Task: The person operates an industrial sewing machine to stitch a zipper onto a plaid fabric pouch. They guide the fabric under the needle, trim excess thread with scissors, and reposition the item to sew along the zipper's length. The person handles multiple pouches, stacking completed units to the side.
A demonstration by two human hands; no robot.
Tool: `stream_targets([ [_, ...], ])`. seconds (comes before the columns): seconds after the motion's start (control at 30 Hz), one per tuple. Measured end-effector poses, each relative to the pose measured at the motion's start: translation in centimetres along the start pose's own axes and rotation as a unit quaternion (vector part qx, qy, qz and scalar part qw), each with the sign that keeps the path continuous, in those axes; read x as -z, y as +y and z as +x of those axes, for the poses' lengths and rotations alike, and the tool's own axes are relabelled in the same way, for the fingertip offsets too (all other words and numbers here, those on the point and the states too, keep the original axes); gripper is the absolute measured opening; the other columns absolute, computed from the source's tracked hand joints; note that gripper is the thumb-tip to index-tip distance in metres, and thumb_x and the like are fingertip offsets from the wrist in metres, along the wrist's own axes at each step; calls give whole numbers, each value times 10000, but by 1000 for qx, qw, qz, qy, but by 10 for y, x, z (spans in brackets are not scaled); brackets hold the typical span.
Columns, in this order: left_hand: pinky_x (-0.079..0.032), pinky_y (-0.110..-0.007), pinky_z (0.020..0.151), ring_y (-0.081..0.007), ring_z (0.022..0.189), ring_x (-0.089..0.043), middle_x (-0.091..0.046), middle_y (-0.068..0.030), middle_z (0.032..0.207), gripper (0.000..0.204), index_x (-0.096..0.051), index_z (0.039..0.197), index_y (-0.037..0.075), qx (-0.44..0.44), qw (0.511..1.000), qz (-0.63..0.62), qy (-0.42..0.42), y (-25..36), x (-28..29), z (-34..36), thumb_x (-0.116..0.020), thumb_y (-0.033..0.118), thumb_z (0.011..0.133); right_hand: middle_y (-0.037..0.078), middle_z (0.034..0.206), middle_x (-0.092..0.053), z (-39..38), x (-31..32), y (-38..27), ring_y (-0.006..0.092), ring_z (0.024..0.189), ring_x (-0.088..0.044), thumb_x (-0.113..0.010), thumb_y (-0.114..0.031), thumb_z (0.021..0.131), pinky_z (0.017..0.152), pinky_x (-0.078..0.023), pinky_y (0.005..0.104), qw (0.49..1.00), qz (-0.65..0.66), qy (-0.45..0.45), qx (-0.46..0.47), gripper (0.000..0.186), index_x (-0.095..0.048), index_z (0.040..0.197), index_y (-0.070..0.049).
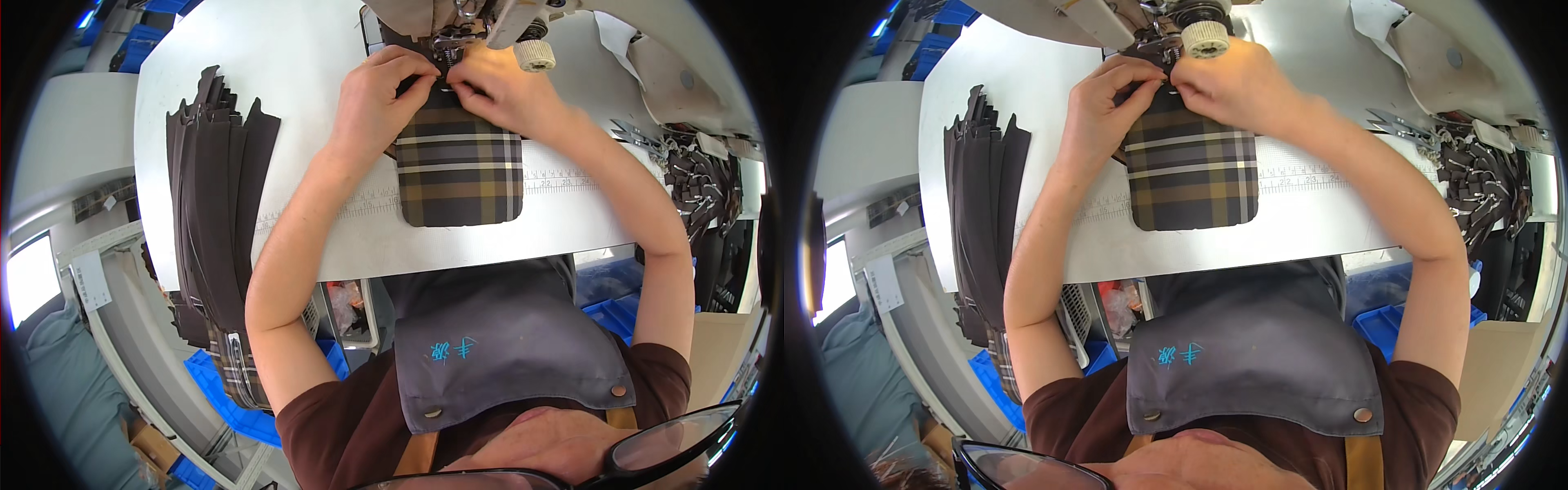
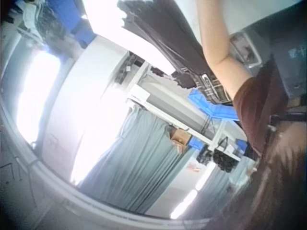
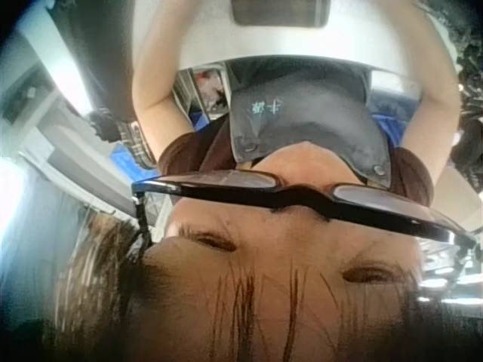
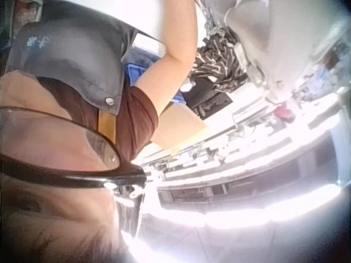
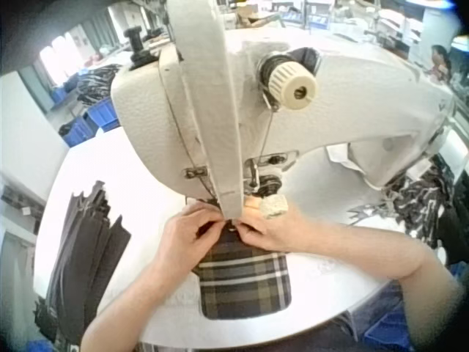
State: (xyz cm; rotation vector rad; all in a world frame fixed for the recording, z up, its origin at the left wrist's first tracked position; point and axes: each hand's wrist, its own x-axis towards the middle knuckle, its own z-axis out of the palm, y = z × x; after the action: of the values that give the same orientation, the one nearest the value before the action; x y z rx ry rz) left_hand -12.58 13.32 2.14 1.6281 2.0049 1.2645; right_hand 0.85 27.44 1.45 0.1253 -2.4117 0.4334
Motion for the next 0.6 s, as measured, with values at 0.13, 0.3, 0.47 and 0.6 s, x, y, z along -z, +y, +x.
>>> stream_targets([
  [0.13,-495,-240,720,-137,861,-611,-649,-53,980,158,-680,951,12,-11,1000,3,-12,1,3,-2,-633,13,800,66,541,-509,12,39,-3,171,492,-511,-653,-244,719,471,-399,298,909,207,-290,-215,219,-597,682,-35],
  [0.3,-495,-256,709,-154,866,-620,-653,-43,995,184,-685,969,42,-59,996,62,-6,4,3,-6,-673,50,786,76,508,-486,3,81,-32,171,466,-493,-634,-275,806,466,-376,321,790,335,-471,-202,323,-579,621,-16],
  [0.47,-504,-283,708,-195,868,-629,-661,-51,983,202,-686,959,51,-107,988,107,13,0,0,-5,-710,82,761,92,608,-564,-7,27,-16,282,538,-563,-623,-198,828,518,-456,367,997,-36,-54,-37,153,-574,795,-57],
  [0.6,-509,-316,691,-238,819,-617,-651,-49,919,160,-671,896,61,-168,974,145,47,-5,-6,-2,-703,99,744,81,642,-594,-10,-3,2,257,595,-605,-626,-215,824,557,-484,361,996,-61,-63,-16,150,-582,879,-83],
])
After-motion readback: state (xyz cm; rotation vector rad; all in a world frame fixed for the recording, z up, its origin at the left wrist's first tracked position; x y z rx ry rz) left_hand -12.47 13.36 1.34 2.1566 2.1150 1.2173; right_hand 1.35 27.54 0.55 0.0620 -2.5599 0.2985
